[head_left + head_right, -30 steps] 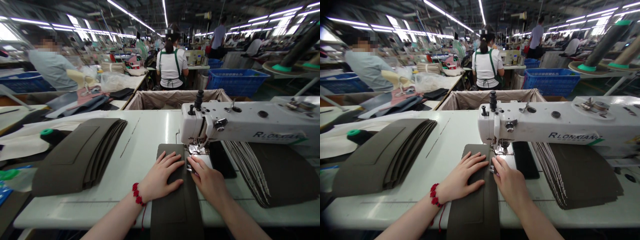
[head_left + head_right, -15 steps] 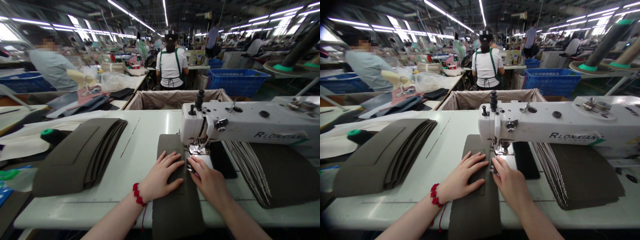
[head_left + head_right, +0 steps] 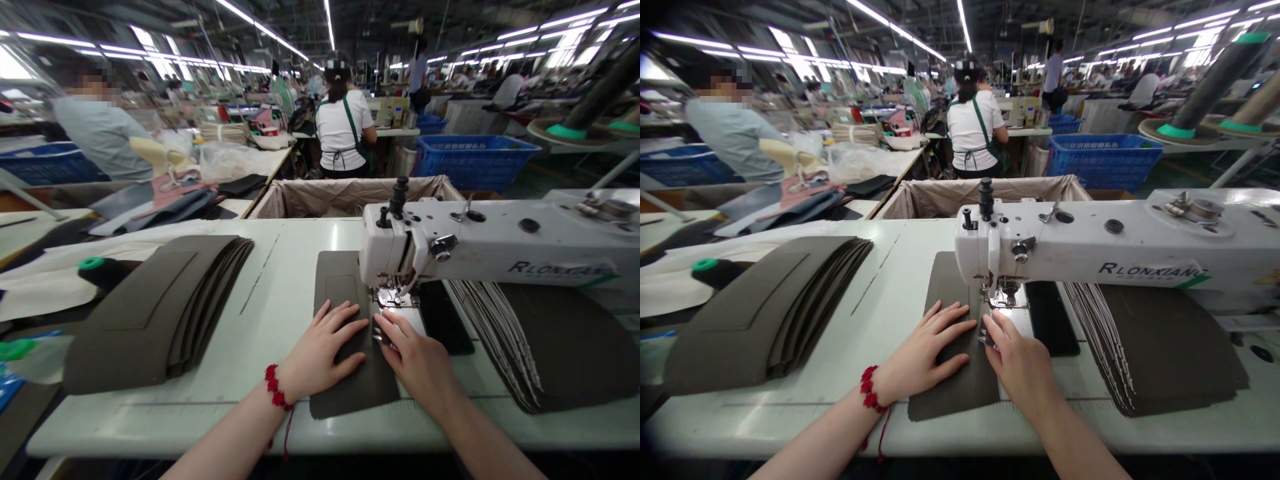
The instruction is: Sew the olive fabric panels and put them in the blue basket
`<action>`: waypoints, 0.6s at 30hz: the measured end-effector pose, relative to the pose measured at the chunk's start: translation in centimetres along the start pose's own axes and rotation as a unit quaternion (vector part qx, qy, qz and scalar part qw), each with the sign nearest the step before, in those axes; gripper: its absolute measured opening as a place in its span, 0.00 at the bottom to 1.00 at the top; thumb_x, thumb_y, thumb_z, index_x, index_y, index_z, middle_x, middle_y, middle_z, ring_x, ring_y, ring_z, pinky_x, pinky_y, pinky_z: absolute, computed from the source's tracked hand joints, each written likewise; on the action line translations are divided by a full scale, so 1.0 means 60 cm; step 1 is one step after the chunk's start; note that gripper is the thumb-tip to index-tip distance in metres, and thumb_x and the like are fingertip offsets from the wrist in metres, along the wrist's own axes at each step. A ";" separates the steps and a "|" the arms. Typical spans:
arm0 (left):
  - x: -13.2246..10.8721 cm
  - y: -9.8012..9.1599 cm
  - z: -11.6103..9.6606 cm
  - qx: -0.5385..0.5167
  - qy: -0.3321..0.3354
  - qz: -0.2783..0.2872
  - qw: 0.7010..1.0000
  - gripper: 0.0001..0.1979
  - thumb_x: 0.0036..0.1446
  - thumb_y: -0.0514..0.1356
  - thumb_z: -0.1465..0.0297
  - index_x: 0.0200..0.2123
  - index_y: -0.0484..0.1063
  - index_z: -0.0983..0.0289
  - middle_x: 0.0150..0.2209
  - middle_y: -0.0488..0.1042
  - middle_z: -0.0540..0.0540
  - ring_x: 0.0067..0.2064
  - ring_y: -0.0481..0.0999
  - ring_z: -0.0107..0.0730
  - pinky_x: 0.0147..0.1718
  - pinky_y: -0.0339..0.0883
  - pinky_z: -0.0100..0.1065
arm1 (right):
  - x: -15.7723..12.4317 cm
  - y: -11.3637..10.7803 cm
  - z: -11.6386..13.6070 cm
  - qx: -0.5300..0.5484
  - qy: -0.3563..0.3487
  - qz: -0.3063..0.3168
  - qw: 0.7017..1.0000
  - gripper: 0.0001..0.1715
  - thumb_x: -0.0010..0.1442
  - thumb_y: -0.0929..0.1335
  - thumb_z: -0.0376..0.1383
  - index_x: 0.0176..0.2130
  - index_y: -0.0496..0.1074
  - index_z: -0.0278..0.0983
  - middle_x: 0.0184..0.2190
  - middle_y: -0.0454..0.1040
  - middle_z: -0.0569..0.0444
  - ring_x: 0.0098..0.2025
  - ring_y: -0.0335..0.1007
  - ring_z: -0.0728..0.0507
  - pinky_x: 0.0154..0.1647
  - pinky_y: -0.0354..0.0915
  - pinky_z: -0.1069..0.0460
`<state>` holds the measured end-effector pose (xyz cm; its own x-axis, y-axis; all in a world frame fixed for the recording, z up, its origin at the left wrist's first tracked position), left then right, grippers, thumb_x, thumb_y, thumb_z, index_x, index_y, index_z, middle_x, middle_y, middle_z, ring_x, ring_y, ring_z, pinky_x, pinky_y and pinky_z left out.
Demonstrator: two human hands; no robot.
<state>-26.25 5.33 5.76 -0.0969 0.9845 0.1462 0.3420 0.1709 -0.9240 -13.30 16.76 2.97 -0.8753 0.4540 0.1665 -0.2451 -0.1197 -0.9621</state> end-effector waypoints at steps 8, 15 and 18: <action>0.000 0.002 0.002 0.006 -0.001 -0.005 1.000 0.26 0.61 0.59 0.63 0.61 0.59 0.55 0.65 0.54 0.54 0.66 0.50 0.46 0.65 0.39 0.53 | 0.000 0.002 0.001 -0.001 -0.006 0.001 1.000 0.25 0.66 0.60 0.37 0.62 0.59 0.47 0.62 0.60 0.56 0.46 0.73 0.45 0.38 0.71 0.50; -0.001 0.002 0.004 0.005 -0.004 -0.013 1.000 0.26 0.61 0.59 0.64 0.61 0.59 0.55 0.64 0.55 0.55 0.66 0.51 0.46 0.65 0.40 0.53 | -0.001 0.003 0.000 -0.007 -0.006 -0.003 1.000 0.25 0.67 0.60 0.38 0.62 0.60 0.46 0.62 0.61 0.55 0.44 0.74 0.45 0.36 0.71 0.51; -0.001 0.003 0.004 0.003 -0.002 -0.014 1.000 0.26 0.61 0.59 0.64 0.62 0.58 0.55 0.64 0.56 0.54 0.66 0.52 0.46 0.65 0.40 0.53 | -0.001 0.004 0.000 -0.002 -0.010 -0.006 1.000 0.25 0.66 0.60 0.38 0.61 0.60 0.46 0.62 0.61 0.54 0.44 0.74 0.45 0.37 0.71 0.51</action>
Point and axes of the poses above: each hand's wrist, its own x-axis towards the middle knuckle, its own y-axis out of the palm, z = x × y, the point moved 5 cm from there along x, towards the middle knuckle
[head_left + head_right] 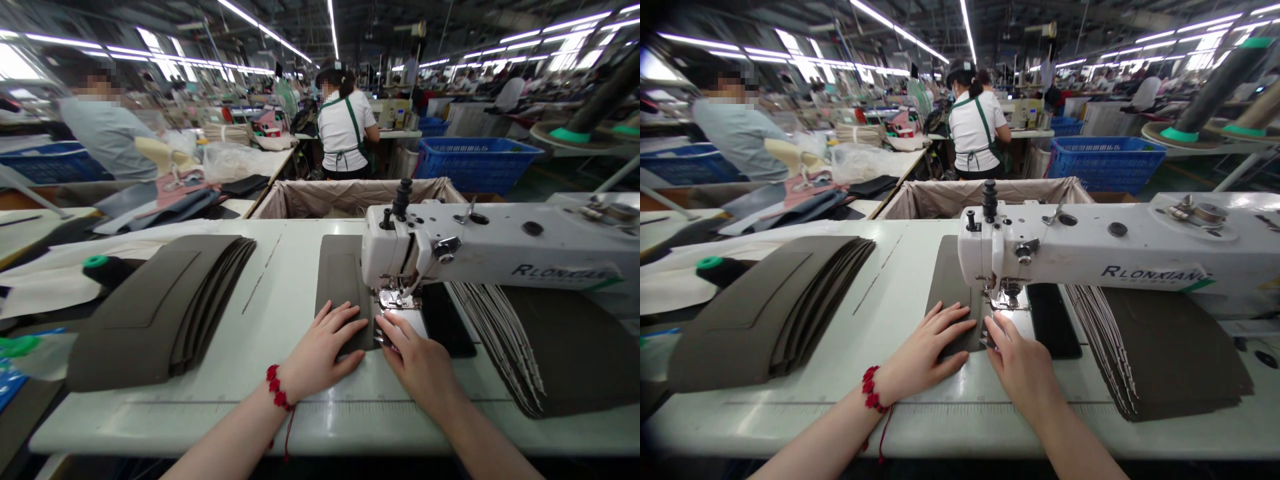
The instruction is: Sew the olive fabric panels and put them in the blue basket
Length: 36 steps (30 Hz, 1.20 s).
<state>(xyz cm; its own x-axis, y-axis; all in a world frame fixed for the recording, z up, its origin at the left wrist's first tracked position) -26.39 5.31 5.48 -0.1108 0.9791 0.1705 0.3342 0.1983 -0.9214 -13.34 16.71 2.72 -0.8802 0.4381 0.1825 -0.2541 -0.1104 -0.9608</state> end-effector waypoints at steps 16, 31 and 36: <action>0.004 0.011 0.011 0.016 -0.033 0.003 0.999 0.27 0.64 0.56 0.63 0.64 0.53 0.56 0.65 0.55 0.53 0.66 0.51 0.41 0.66 0.42 0.50 | 0.000 0.002 0.000 0.005 0.000 0.003 1.000 0.25 0.66 0.60 0.36 0.61 0.61 0.45 0.62 0.61 0.56 0.45 0.74 0.45 0.38 0.71 0.50; 0.007 0.016 0.014 0.024 -0.044 0.000 0.999 0.27 0.65 0.55 0.62 0.64 0.52 0.55 0.66 0.51 0.52 0.67 0.48 0.41 0.66 0.42 0.50 | 0.000 0.006 -0.005 0.019 -0.003 0.004 1.000 0.25 0.65 0.59 0.34 0.61 0.60 0.45 0.62 0.60 0.57 0.47 0.72 0.44 0.39 0.70 0.49; 0.007 0.015 0.015 0.026 -0.045 0.004 0.999 0.27 0.65 0.55 0.62 0.65 0.51 0.55 0.66 0.50 0.52 0.67 0.47 0.40 0.66 0.42 0.50 | 0.000 0.006 -0.005 0.018 -0.006 0.004 1.000 0.25 0.65 0.60 0.34 0.61 0.60 0.45 0.62 0.61 0.56 0.47 0.72 0.44 0.39 0.70 0.50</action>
Point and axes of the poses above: each hand's wrist, its own x-axis towards the middle knuckle, its own y-axis out of the palm, z = x × y, the point moved 5 cm from there along x, towards the middle knuckle
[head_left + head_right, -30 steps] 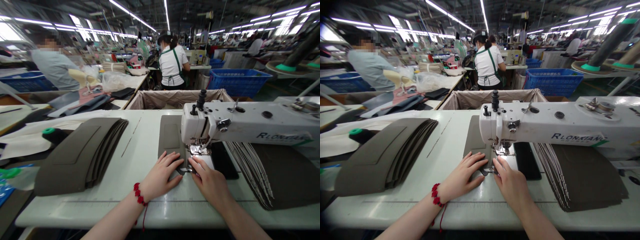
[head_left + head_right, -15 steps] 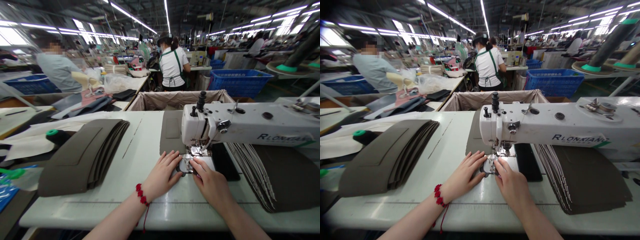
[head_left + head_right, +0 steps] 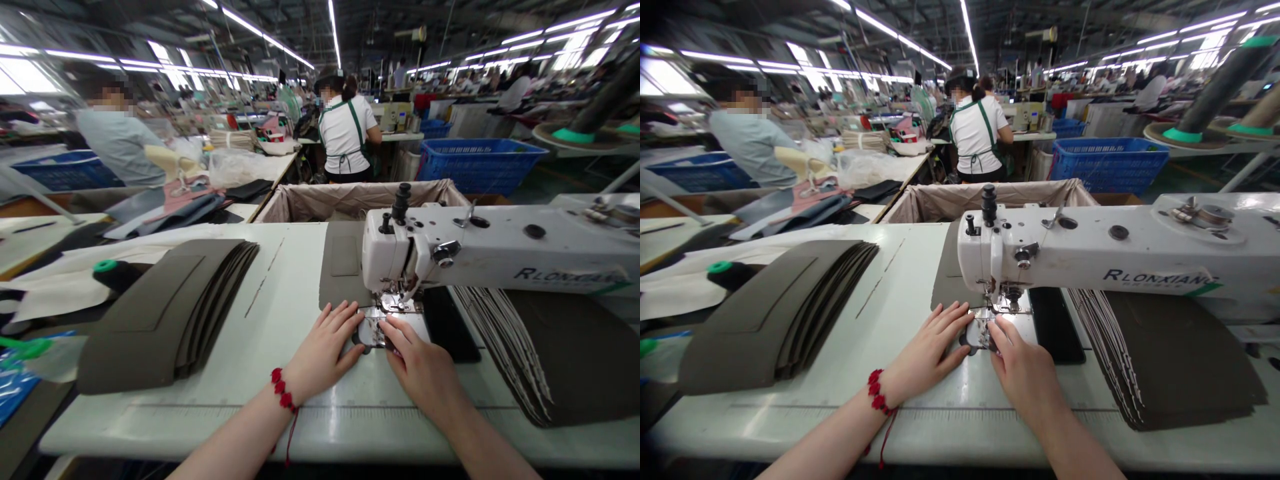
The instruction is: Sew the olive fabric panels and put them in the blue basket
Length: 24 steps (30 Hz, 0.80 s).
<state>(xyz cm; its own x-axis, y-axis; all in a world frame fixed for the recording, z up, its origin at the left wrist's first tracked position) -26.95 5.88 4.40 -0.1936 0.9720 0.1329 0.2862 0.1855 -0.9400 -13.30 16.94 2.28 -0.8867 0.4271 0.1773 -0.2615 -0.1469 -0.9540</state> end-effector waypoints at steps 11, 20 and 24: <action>0.001 -0.002 -0.002 -0.006 -0.001 -0.011 1.000 0.27 0.64 0.56 0.63 0.64 0.52 0.55 0.66 0.53 0.53 0.67 0.49 0.41 0.66 0.42 0.50 | 0.001 0.000 0.000 0.004 0.001 -0.006 1.000 0.26 0.64 0.60 0.34 0.61 0.60 0.44 0.62 0.61 0.55 0.47 0.73 0.44 0.40 0.70 0.50; -0.002 0.000 0.002 -0.020 -0.009 -0.028 0.999 0.33 0.63 0.56 0.62 0.66 0.45 0.57 0.67 0.48 0.55 0.68 0.45 0.40 0.66 0.42 0.48 | -0.001 -0.003 0.003 0.012 0.007 -0.011 1.000 0.29 0.63 0.60 0.32 0.62 0.58 0.44 0.62 0.61 0.55 0.48 0.72 0.44 0.42 0.69 0.49; -0.005 0.005 0.006 -0.022 -0.011 -0.042 0.999 0.35 0.63 0.57 0.60 0.67 0.44 0.59 0.67 0.46 0.57 0.68 0.44 0.41 0.65 0.44 0.47 | -0.001 -0.006 0.005 0.014 0.008 -0.017 1.000 0.28 0.63 0.60 0.32 0.61 0.59 0.44 0.61 0.62 0.56 0.48 0.71 0.44 0.41 0.68 0.50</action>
Point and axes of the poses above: each hand's wrist, its own x-axis towards the middle knuckle, its own y-axis out of the palm, z = x × y, the point moved 5 cm from there along x, towards the middle knuckle
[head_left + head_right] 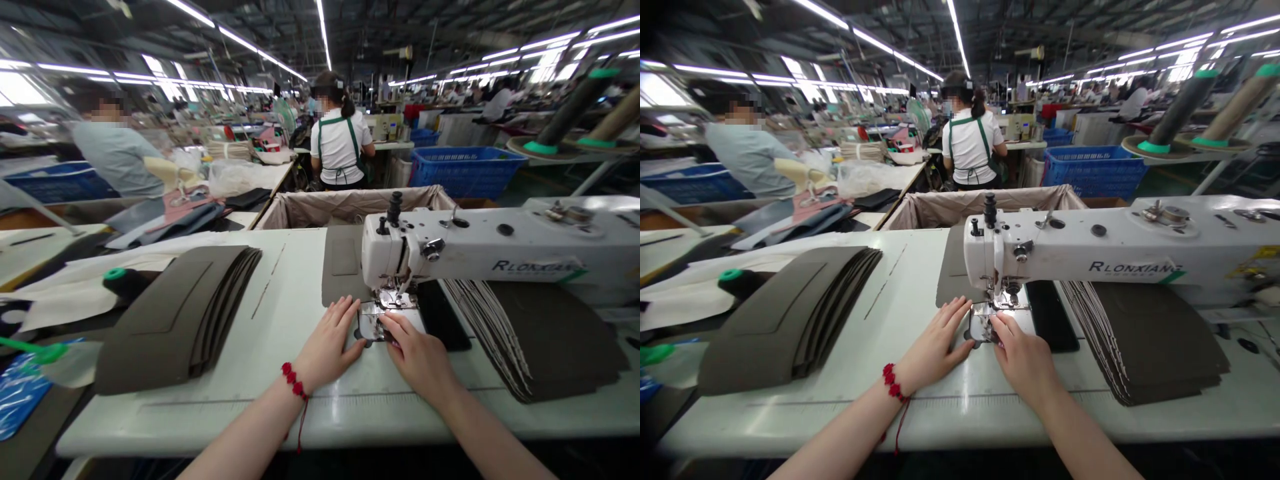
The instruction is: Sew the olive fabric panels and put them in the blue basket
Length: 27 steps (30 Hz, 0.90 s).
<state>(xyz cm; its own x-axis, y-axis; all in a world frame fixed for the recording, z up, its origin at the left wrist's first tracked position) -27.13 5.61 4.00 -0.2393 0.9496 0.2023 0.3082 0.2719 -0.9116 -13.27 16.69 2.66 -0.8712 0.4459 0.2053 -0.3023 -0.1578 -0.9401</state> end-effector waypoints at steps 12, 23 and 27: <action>-0.004 -0.048 0.015 0.084 -0.107 -0.123 0.983 0.21 0.68 0.47 0.59 0.57 0.61 0.65 0.40 0.75 0.61 0.45 0.74 0.46 0.52 0.61 0.50 | 0.000 -0.017 0.012 -0.004 0.017 -0.010 1.000 0.28 0.64 0.59 0.33 0.62 0.57 0.42 0.57 0.67 0.51 0.47 0.72 0.43 0.40 0.66 0.51; -0.121 -0.017 -0.011 0.107 -0.045 0.014 0.993 0.32 0.57 0.53 0.74 0.65 0.52 0.64 0.67 0.47 0.60 0.67 0.43 0.52 0.62 0.46 0.56 | -0.064 -0.090 -0.005 0.095 0.026 -0.029 0.995 0.19 0.65 0.59 0.36 0.54 0.66 0.44 0.52 0.70 0.55 0.45 0.72 0.46 0.44 0.66 0.52; -0.151 -0.028 -0.063 0.066 0.050 0.093 0.992 0.34 0.55 0.52 0.78 0.65 0.49 0.61 0.68 0.42 0.53 0.68 0.39 0.41 0.66 0.39 0.51 | -0.151 -0.106 -0.041 0.231 0.123 -0.063 0.963 0.17 0.66 0.60 0.44 0.49 0.69 0.41 0.40 0.76 0.54 0.38 0.73 0.45 0.40 0.67 0.53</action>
<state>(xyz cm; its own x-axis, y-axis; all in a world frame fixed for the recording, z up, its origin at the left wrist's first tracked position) -21.99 -2.83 5.07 -0.0950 0.9940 0.0544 0.2137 0.0738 -0.9741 -2.52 15.85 6.10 -0.7155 0.6733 0.1865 -0.5896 -0.4387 -0.6782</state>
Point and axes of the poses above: each hand's wrist, its own x-axis towards the middle knuckle, its own y-axis out of the palm, z = x × y, the point moved 5 cm from there along x, towards the middle knuckle
